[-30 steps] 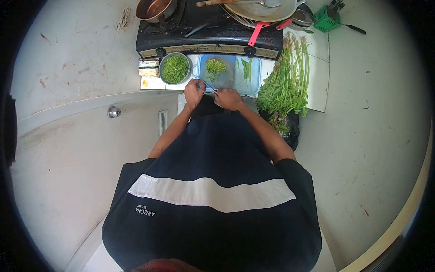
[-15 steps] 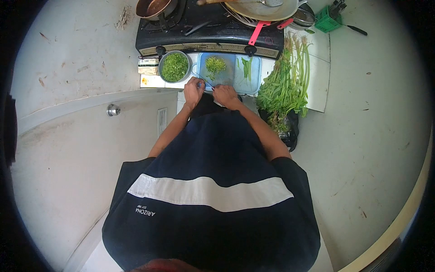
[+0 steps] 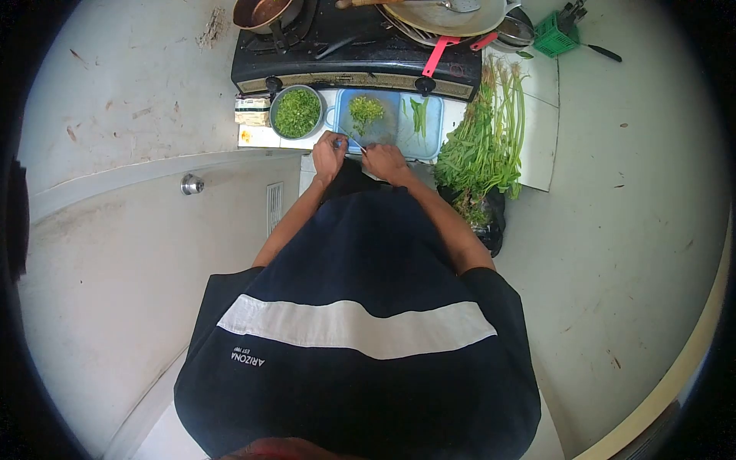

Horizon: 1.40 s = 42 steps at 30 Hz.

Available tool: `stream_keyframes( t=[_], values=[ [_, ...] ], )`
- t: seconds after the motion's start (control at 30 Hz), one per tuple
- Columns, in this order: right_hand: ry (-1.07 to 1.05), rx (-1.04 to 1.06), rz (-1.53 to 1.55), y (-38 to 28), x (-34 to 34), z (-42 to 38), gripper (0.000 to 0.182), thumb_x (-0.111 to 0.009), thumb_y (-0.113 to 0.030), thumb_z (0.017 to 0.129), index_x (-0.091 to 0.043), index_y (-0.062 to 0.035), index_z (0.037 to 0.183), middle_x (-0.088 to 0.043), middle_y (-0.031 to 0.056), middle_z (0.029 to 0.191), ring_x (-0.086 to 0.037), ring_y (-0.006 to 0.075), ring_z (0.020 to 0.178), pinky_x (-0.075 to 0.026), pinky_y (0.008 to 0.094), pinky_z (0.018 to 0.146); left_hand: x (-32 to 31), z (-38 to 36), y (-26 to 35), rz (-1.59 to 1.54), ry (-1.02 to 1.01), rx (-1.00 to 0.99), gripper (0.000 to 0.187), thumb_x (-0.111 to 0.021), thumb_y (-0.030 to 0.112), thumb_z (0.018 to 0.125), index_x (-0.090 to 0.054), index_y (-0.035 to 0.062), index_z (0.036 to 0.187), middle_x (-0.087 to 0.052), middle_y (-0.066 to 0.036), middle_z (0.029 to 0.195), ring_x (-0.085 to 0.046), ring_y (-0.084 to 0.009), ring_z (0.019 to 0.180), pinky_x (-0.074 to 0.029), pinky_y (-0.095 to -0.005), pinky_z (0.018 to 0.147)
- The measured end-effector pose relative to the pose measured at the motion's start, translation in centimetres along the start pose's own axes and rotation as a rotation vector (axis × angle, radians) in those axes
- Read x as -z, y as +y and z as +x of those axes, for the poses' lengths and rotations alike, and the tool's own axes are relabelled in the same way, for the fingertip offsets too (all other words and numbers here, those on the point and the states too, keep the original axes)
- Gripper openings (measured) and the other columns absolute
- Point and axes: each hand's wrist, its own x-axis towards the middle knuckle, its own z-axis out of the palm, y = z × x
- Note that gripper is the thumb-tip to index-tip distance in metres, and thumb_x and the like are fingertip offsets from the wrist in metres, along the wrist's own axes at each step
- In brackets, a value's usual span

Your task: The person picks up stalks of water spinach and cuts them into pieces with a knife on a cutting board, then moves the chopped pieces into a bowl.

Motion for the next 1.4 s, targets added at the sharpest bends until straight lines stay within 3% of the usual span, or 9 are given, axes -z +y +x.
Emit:
stream_keyframes(
  t=[0.3,0.63,0.7,0.93,1.0,1.3,1.4],
  values=[
    [-0.002,0.007,0.047,-0.4,-0.7,0.2,0.036,-0.058,-0.029,0.097,-0.072,0.0027,0.091,-0.074,0.0241,0.084,-0.075,0.0407,0.081,-0.059,0.0516,0.078,-0.2,0.0,-0.2,-0.001,0.003,0.023,0.013,-0.075,0.015,0.085,-0.077,0.0028,0.089,-0.072,-0.014,0.091,-0.071,-0.0363,0.079,-0.055,-0.0455,0.073],
    [0.011,0.035,0.002,0.3,-0.4,-0.4,0.037,-0.054,-0.031,0.101,-0.069,0.0021,0.094,-0.073,0.0243,0.081,-0.073,0.0431,0.077,-0.058,0.0532,0.072,-0.2,-0.1,-0.1,-0.014,0.028,-0.002,0.013,-0.075,0.015,0.085,-0.077,0.0033,0.089,-0.071,-0.013,0.090,-0.071,-0.0365,0.080,-0.055,-0.0450,0.072],
    [-0.095,-0.051,0.004,0.2,0.1,-0.3,0.037,-0.055,-0.029,0.097,-0.072,0.0034,0.094,-0.075,0.0242,0.089,-0.075,0.0409,0.084,-0.059,0.0522,0.078,-0.2,-0.1,-0.1,-0.014,0.036,0.000,0.012,-0.075,0.015,0.085,-0.077,0.0032,0.089,-0.071,-0.013,0.089,-0.071,-0.0362,0.078,-0.055,-0.0444,0.072],
    [-0.128,-0.024,0.041,-0.5,1.0,-0.3,0.039,-0.056,-0.031,0.098,-0.071,0.0039,0.098,-0.074,0.0249,0.089,-0.075,0.0415,0.085,-0.059,0.0519,0.077,0.1,-0.2,0.0,-0.081,0.008,0.039,0.011,-0.073,0.013,0.087,-0.077,0.0030,0.089,-0.070,-0.013,0.088,-0.070,-0.0334,0.073,-0.055,-0.0422,0.070],
    [-0.050,0.015,0.027,-0.6,0.7,-0.6,0.038,-0.056,-0.032,0.099,-0.072,0.0030,0.097,-0.074,0.0248,0.089,-0.075,0.0411,0.084,-0.059,0.0514,0.077,-0.1,-0.2,-0.2,-0.052,0.012,0.045,0.012,-0.073,0.014,0.087,-0.077,0.0031,0.088,-0.071,-0.013,0.088,-0.070,-0.0325,0.073,-0.055,-0.0421,0.070],
    [-0.085,-0.002,0.036,-0.5,-0.6,1.1,0.034,-0.057,-0.029,0.098,-0.073,0.0003,0.096,-0.075,0.0222,0.088,-0.075,0.0408,0.082,-0.059,0.0521,0.078,-0.4,-0.1,-0.4,-0.033,-0.004,0.063,0.012,-0.074,0.015,0.086,-0.078,0.0041,0.090,-0.072,-0.012,0.091,-0.071,-0.0322,0.075,-0.056,-0.0417,0.071],
    [-0.032,0.070,0.012,0.2,-0.4,0.2,0.037,-0.055,-0.030,0.101,-0.069,0.0039,0.096,-0.073,0.0251,0.083,-0.074,0.0417,0.079,-0.059,0.0513,0.074,-0.4,-0.1,-0.3,-0.047,0.015,0.058,0.013,-0.074,0.016,0.086,-0.079,0.0042,0.091,-0.073,-0.012,0.090,-0.071,-0.0318,0.075,-0.056,-0.0418,0.071]
  ],
)
